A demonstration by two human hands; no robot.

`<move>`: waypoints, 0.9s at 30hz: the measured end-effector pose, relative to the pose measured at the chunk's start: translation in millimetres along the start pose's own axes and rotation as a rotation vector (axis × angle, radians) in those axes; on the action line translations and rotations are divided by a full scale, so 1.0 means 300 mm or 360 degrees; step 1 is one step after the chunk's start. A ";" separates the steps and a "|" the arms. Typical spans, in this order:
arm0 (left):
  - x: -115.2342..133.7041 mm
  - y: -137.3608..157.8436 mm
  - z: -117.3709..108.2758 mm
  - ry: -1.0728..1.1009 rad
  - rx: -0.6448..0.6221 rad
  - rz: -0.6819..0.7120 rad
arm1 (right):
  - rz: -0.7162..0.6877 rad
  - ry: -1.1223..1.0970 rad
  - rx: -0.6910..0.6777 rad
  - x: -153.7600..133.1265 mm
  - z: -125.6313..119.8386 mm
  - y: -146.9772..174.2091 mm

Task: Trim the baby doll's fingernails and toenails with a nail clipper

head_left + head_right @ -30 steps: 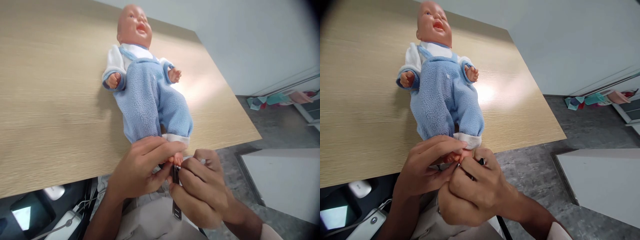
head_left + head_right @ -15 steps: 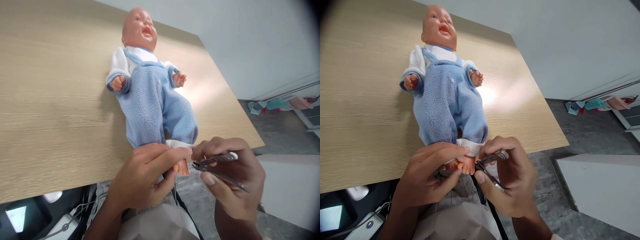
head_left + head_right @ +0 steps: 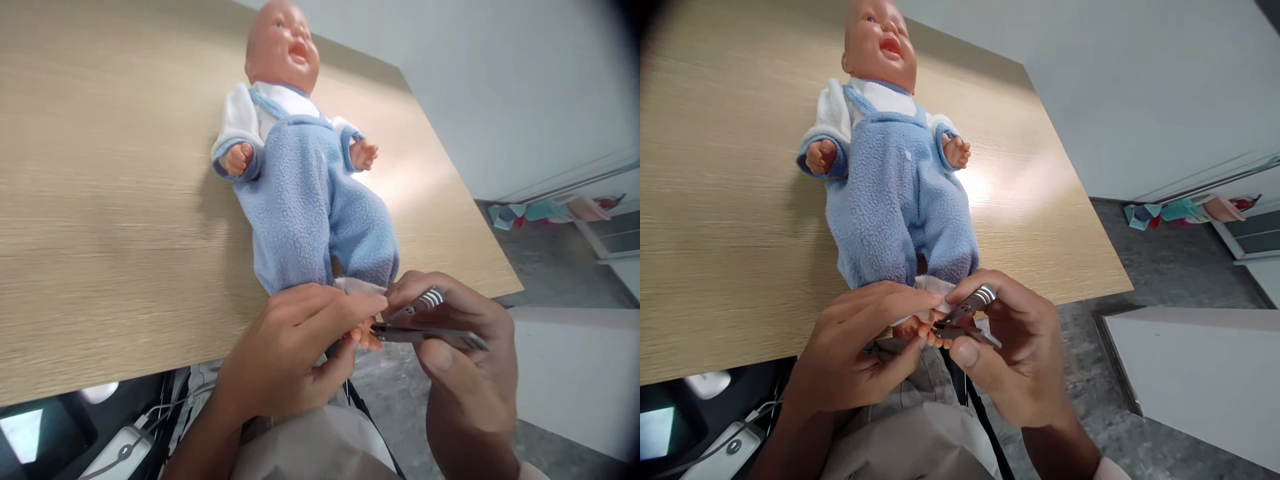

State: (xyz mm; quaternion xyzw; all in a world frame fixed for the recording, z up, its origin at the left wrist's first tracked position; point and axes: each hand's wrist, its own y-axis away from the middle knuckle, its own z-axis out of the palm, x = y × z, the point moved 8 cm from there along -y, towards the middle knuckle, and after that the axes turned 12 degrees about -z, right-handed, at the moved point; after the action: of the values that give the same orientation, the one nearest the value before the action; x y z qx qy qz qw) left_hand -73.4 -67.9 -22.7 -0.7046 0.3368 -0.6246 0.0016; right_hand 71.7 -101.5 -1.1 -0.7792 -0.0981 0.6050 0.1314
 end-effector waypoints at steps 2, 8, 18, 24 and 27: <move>0.000 0.000 0.001 0.0000 -0.0002 0.0009 | 0.0036 0.0045 -0.0024 -0.001 0.001 -0.001; -0.004 -0.002 0.001 0.0017 -0.0014 0.0006 | 0.0076 0.0242 -0.0032 -0.008 -0.006 0.000; -0.015 0.013 -0.020 -0.0020 0.0135 -0.0085 | 0.0149 0.0147 -0.0248 -0.007 0.049 -0.002; -0.028 0.017 -0.015 0.0000 0.0099 -0.0129 | 0.0169 0.0216 -0.0303 -0.012 0.048 -0.008; -0.033 0.016 -0.015 -0.0007 0.0098 -0.0152 | 0.0134 0.0211 -0.0351 -0.011 0.050 -0.015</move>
State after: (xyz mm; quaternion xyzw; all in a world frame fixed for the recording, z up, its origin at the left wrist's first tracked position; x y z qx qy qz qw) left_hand -79.5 -65.2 -32.4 -0.7208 0.2833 -0.6326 -0.0057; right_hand 56.4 -96.9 -0.1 -0.8306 -0.1223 0.5427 0.0255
